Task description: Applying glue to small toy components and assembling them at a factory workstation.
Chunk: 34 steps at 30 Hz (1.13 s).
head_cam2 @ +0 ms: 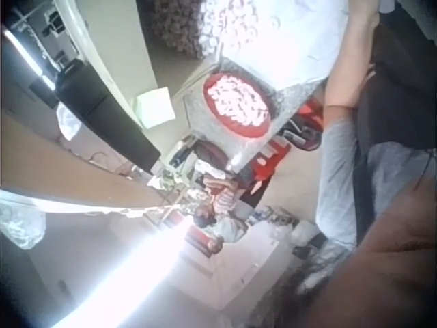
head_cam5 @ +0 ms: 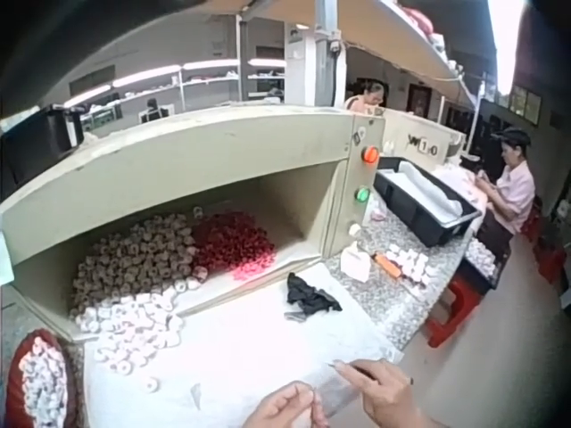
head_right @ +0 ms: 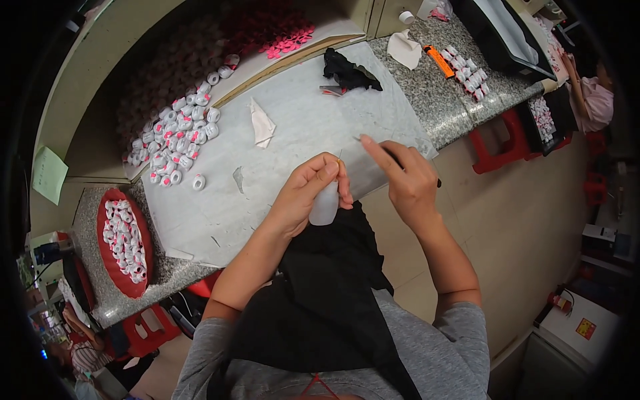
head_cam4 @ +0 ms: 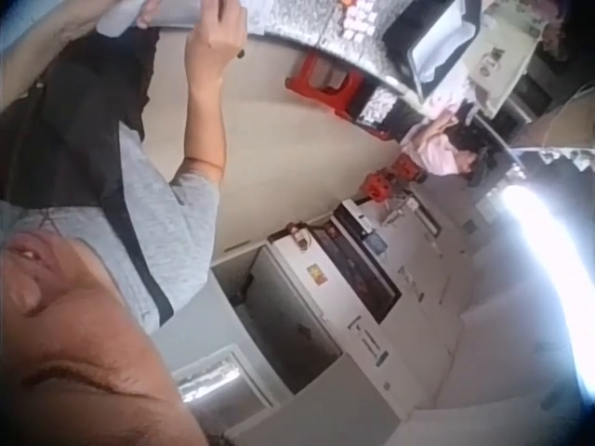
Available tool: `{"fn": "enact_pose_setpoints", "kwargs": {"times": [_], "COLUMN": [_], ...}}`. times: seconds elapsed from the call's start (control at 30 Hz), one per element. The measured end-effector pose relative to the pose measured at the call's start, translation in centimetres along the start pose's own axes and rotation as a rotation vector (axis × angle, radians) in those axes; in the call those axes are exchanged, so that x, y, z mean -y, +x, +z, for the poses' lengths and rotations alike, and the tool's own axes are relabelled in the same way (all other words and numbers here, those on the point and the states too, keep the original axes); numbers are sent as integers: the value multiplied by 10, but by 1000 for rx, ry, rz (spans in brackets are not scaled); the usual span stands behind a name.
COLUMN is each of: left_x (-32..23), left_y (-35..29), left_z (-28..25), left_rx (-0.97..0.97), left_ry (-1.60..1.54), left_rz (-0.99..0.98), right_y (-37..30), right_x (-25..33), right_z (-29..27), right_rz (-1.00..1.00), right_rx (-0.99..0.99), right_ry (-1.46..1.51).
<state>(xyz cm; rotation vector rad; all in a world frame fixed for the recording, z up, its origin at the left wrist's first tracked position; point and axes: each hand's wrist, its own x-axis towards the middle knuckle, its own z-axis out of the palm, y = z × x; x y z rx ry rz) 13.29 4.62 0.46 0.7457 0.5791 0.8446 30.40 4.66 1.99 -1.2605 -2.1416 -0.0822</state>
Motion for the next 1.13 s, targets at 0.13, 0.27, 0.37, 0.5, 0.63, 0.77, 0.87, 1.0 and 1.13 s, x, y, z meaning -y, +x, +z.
{"fn": "enact_pose_setpoints", "kwargs": {"times": [0.13, 0.27, 0.37, 0.5, 0.63, 0.77, 0.87, 1.0, 1.13], "left_x": [3, 3, 1, -1, -8, -8, -7, -8, -10], "left_y": [2, 3, 1, 0, 0, 2, 4, 3, 2], "left_z": [0, 0, 1, 0, 0, -2, -8, -11, -15], "left_rx": [-7, -26, -35, -44, -48, -154, -223, -263, -275], "left_ry": [12, 14, 46, 62, 74, 251, 332, 356, 375], "left_rz": [9, -4, -19, -6, 51, 243, 317, 341, 384], "right_y": [-5, 1, -3, 20, 50, 60, 78, 91, 98], "right_x": [3, -3, -1, -28, -90, -101, -78, -62, -61], "right_z": [-2, 2, -2, 6, 15, 30, 39, 64, 52], "right_rz": [-105, -9, -91, 89, 248, 238, -67, 52, 340], "right_rx": [37, -46, -17, -30, 93, 248, -75, 244, 199], "right_ry": [84, 4, 44, -115, -282, -460, -213, -22, 169]}}
